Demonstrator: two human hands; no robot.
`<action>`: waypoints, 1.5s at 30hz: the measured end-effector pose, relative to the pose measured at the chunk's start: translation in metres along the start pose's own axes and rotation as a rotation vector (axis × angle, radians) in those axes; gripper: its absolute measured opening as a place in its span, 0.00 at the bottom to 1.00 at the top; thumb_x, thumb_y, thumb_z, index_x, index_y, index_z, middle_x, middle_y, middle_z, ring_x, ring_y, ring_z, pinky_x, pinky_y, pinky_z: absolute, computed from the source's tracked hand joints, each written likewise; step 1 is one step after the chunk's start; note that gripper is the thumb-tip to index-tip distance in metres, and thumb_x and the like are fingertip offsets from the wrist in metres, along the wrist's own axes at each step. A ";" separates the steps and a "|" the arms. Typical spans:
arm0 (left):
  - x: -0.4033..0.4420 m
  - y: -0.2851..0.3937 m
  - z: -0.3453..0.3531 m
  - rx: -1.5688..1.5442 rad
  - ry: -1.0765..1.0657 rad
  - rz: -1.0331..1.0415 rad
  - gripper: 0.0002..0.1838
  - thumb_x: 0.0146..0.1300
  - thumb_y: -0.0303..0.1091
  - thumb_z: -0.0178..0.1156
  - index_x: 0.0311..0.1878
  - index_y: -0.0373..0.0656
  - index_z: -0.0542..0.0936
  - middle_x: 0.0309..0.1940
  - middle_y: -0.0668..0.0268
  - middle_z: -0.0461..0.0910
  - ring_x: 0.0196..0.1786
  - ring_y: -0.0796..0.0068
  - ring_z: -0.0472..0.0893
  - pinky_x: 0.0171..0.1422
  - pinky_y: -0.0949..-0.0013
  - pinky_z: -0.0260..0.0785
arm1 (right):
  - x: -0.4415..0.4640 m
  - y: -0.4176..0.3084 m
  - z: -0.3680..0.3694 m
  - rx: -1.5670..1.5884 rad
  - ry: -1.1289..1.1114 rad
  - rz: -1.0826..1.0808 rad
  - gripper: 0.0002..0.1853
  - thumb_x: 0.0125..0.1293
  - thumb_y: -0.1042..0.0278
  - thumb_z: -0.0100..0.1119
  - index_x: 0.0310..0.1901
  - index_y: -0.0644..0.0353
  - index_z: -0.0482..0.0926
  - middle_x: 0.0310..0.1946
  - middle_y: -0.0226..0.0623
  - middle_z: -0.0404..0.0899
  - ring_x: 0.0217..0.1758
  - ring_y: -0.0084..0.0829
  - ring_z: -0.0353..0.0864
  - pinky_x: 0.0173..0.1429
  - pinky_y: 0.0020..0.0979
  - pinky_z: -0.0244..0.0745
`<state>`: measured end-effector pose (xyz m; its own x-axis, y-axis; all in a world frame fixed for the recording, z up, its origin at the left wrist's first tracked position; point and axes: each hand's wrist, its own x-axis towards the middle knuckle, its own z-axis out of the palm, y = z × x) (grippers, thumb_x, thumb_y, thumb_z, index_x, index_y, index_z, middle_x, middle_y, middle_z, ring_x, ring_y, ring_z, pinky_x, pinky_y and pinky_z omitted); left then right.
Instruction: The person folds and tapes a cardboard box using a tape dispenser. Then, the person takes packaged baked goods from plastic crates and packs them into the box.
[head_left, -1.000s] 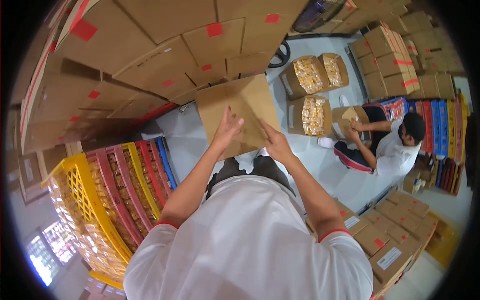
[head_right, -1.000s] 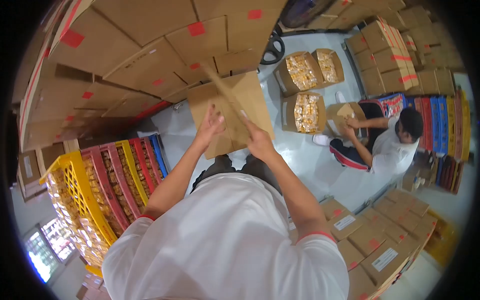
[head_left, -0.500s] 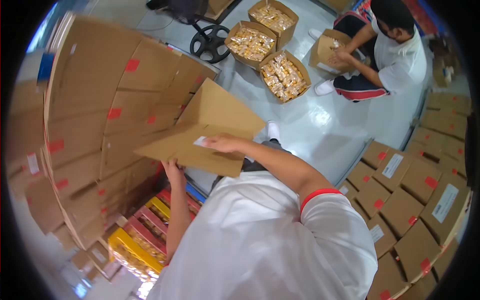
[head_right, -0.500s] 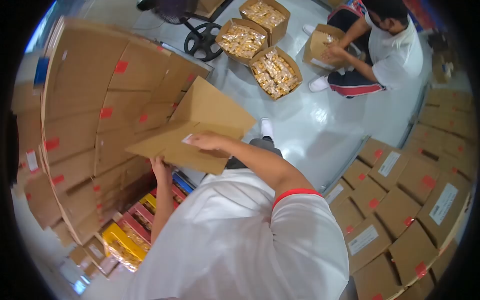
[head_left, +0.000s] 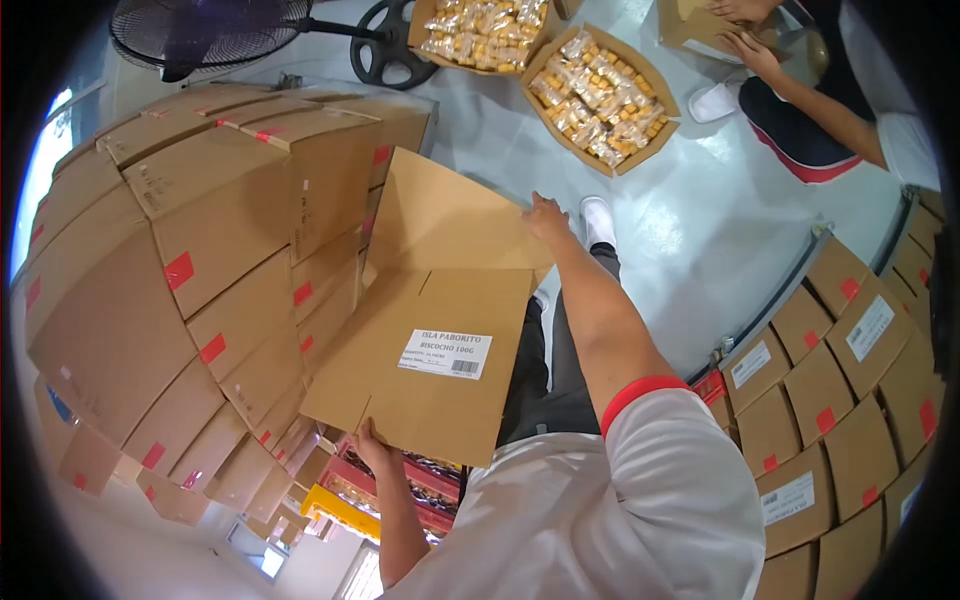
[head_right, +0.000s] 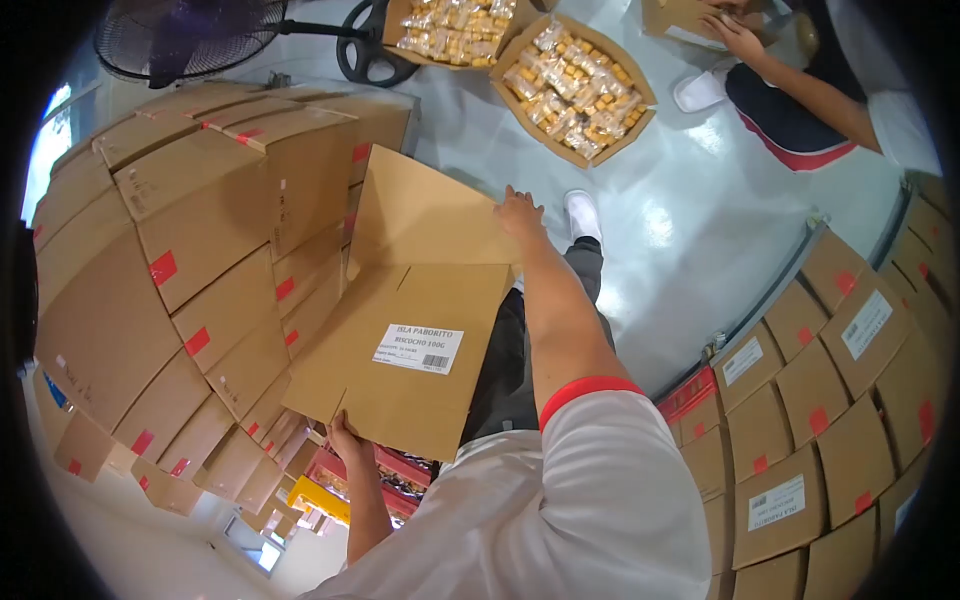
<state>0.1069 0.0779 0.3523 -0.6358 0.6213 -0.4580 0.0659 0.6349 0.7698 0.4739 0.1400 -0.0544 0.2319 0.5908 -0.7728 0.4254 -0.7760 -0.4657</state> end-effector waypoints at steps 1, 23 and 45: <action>0.000 -0.003 -0.002 -0.017 -0.026 0.026 0.25 0.71 0.25 0.51 0.71 0.43 0.68 0.61 0.55 0.77 0.60 0.55 0.83 0.57 0.56 0.85 | 0.006 -0.005 0.008 -0.027 0.032 0.012 0.30 0.71 0.51 0.56 0.71 0.53 0.72 0.63 0.53 0.78 0.64 0.48 0.81 0.69 0.46 0.75; 0.010 0.063 0.031 0.050 -0.051 0.122 0.30 0.67 0.22 0.55 0.72 0.42 0.67 0.63 0.60 0.77 0.62 0.63 0.80 0.64 0.61 0.77 | -0.041 -0.045 0.016 0.087 -0.027 -0.342 0.17 0.73 0.65 0.53 0.62 0.52 0.73 0.57 0.46 0.83 0.61 0.51 0.82 0.63 0.52 0.75; 0.007 0.043 0.046 -0.156 -0.381 0.132 0.40 0.75 0.31 0.57 0.85 0.49 0.50 0.72 0.56 0.69 0.66 0.60 0.76 0.58 0.61 0.79 | -0.264 -0.205 -0.006 0.102 -0.627 -0.771 0.40 0.82 0.34 0.35 0.79 0.62 0.62 0.81 0.48 0.58 0.86 0.44 0.52 0.87 0.40 0.46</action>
<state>0.1411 0.1303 0.3616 -0.2982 0.8363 -0.4600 -0.0076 0.4799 0.8773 0.3302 0.1449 0.2475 -0.5920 0.7406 -0.3177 0.1812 -0.2618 -0.9480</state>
